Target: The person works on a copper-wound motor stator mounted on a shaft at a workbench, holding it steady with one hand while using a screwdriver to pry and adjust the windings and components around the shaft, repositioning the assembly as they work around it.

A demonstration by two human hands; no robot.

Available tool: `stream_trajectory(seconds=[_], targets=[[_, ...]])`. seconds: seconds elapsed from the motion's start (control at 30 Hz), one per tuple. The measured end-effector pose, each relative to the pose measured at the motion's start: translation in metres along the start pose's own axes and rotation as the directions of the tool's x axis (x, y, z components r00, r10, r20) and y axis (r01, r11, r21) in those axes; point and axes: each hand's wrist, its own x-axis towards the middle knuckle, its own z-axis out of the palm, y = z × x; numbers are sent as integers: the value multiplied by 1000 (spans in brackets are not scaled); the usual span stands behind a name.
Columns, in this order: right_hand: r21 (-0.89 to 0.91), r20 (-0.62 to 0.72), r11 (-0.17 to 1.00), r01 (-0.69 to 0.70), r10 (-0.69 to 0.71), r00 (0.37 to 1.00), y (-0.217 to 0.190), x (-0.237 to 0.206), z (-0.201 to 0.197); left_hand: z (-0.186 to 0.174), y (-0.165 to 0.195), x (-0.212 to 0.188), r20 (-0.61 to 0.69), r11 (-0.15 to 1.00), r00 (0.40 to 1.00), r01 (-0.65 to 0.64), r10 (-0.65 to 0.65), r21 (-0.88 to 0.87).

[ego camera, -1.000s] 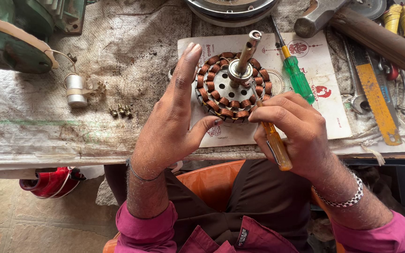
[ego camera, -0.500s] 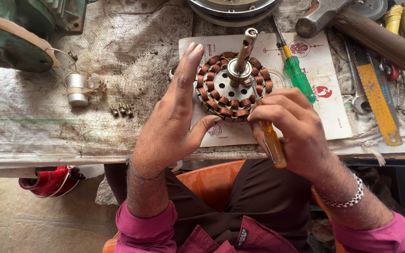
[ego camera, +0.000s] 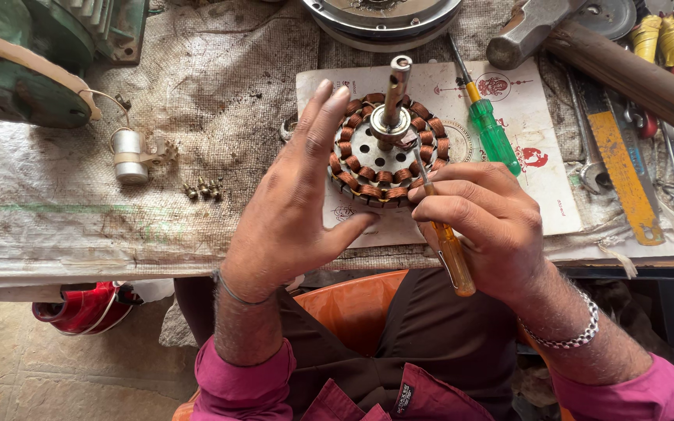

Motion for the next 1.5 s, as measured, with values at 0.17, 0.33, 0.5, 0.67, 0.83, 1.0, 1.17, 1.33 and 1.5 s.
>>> stream_trajectory(seconds=[0.17, 0.33, 0.5, 0.67, 0.83, 1.0, 1.17, 1.33, 1.5], targets=[[3, 4, 1000, 21, -21, 1000, 0, 0, 0, 4, 8, 2, -66, 976, 997, -9, 25, 219], [6, -24, 1000, -1, 1, 1000, 0, 0, 1, 8, 16, 2, -42, 946, 991, -112, 131, 304], [35, -20, 999, -17, 17, 1000, 1, -1, 1, 12, 17, 3, -37, 949, 978, -189, 205, 254], [32, -12, 999, -23, 24, 1000, 2, -1, 1, 12, 15, 3, -38, 955, 974, -212, 225, 208], [66, -28, 998, -20, 22, 999, 1, -1, 2, 13, 13, 4, -47, 958, 971, -221, 234, 185], [39, 13, 999, -3, 3, 1000, 3, -1, 1, 13, 12, 4, -56, 954, 967, -236, 250, 185], [24, 47, 1000, 10, -11, 999, 5, -2, 0, 14, 11, 4, -52, 954, 968, -233, 247, 191], [14, 55, 1000, 16, -17, 998, 6, -2, 0, 14, 12, 4, -45, 952, 970, -225, 239, 207], [11, 46, 999, 30, -30, 998, 6, -3, 1, 14, 13, 4, -52, 951, 968, -229, 244, 207]])
